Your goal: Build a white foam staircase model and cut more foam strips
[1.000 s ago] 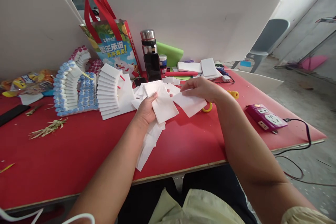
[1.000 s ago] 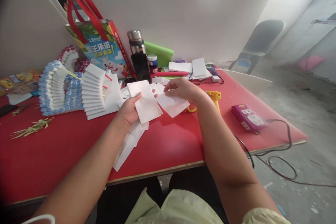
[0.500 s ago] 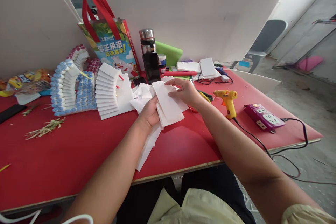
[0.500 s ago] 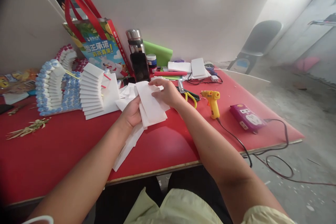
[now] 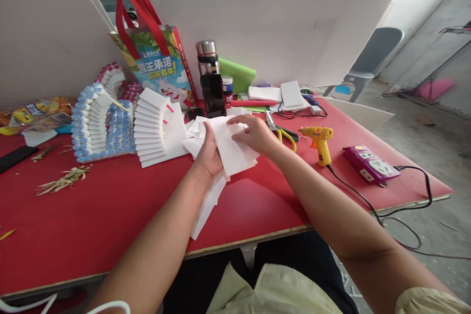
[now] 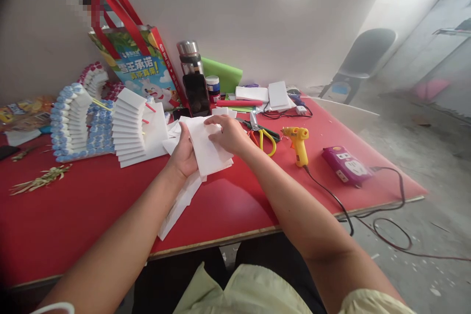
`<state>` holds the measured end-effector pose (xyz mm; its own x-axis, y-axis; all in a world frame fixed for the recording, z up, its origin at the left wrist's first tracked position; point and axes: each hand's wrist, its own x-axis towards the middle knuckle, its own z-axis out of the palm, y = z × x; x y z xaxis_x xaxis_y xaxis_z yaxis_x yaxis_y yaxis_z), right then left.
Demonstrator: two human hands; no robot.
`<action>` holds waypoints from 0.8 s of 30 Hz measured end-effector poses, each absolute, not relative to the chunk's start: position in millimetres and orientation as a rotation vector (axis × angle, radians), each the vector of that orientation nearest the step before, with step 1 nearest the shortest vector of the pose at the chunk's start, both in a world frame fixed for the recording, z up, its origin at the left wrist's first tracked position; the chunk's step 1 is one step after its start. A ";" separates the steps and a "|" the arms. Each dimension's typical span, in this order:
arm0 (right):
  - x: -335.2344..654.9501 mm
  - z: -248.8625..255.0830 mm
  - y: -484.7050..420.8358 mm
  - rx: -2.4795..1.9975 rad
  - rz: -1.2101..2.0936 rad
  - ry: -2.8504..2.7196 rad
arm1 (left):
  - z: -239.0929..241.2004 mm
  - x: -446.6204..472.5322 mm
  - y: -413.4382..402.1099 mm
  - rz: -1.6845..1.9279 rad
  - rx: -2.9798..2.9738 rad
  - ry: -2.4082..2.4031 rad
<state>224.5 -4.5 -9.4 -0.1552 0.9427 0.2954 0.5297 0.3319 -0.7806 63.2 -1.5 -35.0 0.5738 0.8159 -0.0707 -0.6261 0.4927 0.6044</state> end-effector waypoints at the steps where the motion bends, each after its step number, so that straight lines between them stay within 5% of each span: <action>1: 224.0 -9.3 -4.9 -1.316 0.649 -1.814 | -34.7 63.5 -1.8 0.903 0.571 0.371; 15: 224.8 -12.1 4.2 -0.957 0.671 -1.579 | -33.5 64.3 -3.9 0.936 0.543 0.551; 20: 225.6 -1.0 -5.5 -0.961 0.315 -1.509 | -28.3 54.5 3.9 0.992 0.622 0.486; 24: 221.7 13.2 -23.4 -0.742 0.775 -2.022 | -22.7 48.3 10.6 1.239 0.680 0.535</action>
